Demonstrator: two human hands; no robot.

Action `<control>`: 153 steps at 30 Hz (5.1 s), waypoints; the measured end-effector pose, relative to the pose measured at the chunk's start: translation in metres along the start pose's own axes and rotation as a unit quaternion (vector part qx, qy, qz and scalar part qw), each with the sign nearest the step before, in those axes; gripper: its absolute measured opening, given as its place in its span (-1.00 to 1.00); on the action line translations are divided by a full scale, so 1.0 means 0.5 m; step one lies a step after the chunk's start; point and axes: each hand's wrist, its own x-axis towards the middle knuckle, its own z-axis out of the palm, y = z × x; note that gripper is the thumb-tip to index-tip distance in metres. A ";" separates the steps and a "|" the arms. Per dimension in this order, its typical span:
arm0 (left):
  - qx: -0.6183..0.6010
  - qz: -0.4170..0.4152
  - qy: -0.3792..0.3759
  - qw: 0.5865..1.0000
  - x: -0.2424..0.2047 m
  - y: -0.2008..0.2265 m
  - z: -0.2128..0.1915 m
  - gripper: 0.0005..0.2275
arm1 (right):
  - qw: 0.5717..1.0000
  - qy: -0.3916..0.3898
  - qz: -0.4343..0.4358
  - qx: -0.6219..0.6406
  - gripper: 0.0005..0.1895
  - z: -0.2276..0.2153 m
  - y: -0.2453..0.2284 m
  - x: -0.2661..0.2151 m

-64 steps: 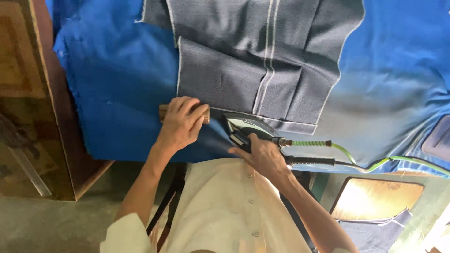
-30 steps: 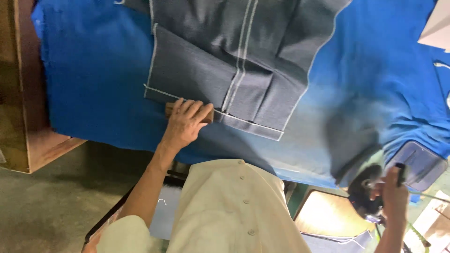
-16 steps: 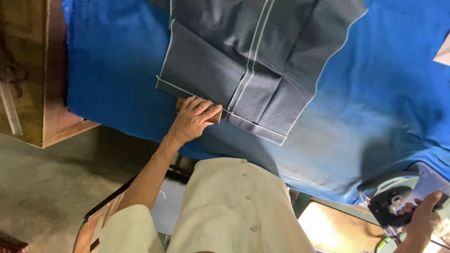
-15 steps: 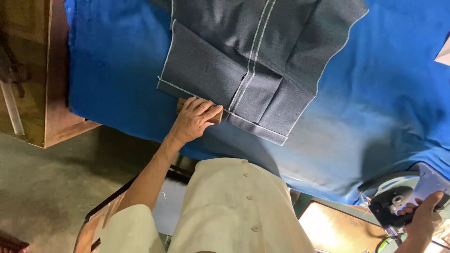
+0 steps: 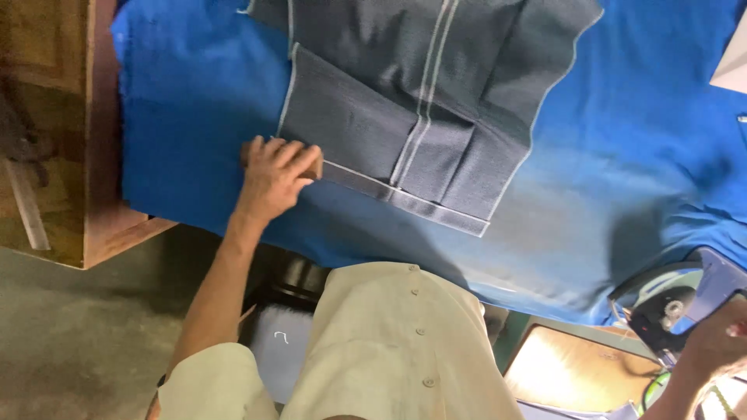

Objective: The person irons a dark gray fabric piece on a blue-covered worktable using a steam iron and a wooden pressing block. They repeatedly reposition the fabric, press seams and edges, and use the block to shape curved areas while applying steam throughout the process.

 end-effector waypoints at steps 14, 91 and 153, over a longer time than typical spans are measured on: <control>-0.092 0.024 -0.003 0.995 -0.043 -0.041 0.027 -0.45 | 0.861 -0.414 0.198 0.220 -0.35 0.070 -0.838 0.082; -0.186 0.030 0.023 0.982 0.339 0.231 0.315 -0.45 | 0.550 -0.128 0.670 0.482 -0.69 -0.199 -0.889 -0.239; -0.243 -0.070 -0.273 0.928 -0.113 0.383 0.017 -0.74 | 0.977 -0.149 -0.105 0.107 -0.28 0.027 -0.558 0.001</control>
